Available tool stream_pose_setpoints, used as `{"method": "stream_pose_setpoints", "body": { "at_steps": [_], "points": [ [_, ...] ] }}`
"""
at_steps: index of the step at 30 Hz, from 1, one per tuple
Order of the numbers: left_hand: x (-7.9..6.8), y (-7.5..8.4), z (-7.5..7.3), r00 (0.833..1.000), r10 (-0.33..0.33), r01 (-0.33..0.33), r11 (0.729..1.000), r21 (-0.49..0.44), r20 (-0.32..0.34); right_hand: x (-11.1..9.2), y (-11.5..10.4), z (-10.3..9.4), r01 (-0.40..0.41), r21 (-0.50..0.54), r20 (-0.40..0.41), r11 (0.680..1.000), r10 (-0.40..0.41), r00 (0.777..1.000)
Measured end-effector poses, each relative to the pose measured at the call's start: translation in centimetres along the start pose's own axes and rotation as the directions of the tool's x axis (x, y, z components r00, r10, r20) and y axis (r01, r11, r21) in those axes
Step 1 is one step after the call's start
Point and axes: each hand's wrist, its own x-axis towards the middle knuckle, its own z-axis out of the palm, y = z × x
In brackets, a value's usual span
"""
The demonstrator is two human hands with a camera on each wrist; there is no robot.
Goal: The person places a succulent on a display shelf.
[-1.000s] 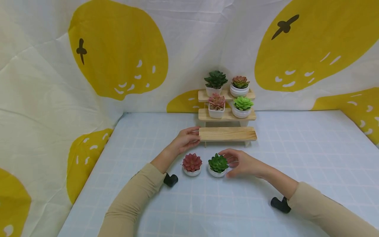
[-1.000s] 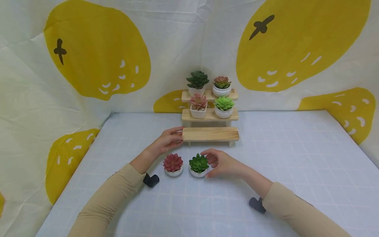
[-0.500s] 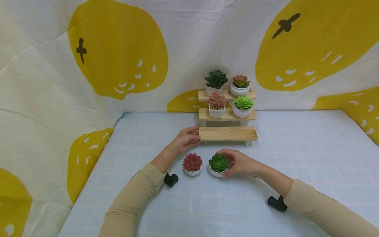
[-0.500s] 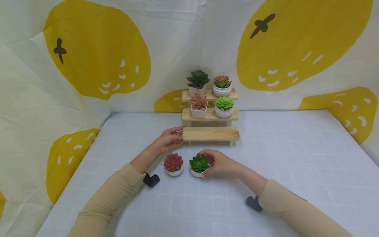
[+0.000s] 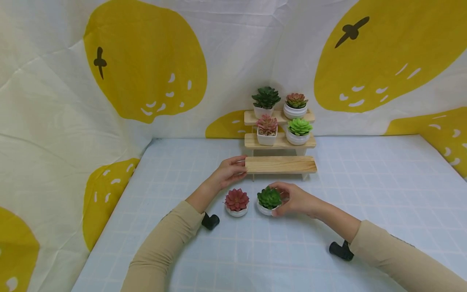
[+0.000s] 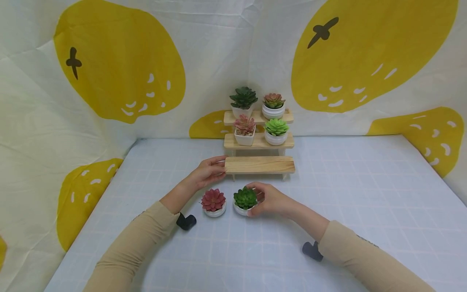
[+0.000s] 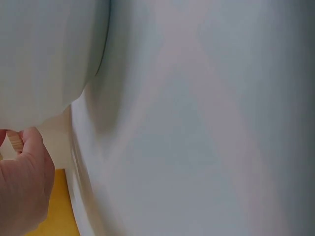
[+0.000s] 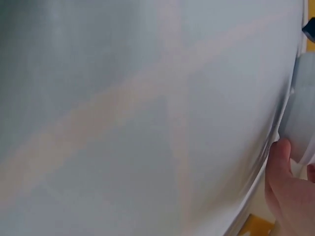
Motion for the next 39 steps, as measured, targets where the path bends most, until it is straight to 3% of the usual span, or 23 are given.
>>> {"method": "stream_pose_setpoints", "body": {
  "at_steps": [19,28,39],
  "points": [
    [0.0,0.2,0.0,1.0,-0.007,0.007,1.0,0.004,-0.001,0.1,-2.4,-1.9,-0.027,0.018,-0.056,0.999,0.028,0.998],
    [0.0,0.2,0.0,1.0,-0.002,0.002,1.0,-0.001,-0.001,1.3,-3.7,-3.3,-0.018,0.089,-0.073,0.996,0.024,0.997],
    [-0.1,0.1,-0.1,1.0,-0.014,0.014,1.0,-0.007,0.003,2.7,-4.7,-3.9,-0.044,0.048,-0.163,0.998,0.051,0.985]
  ]
}}
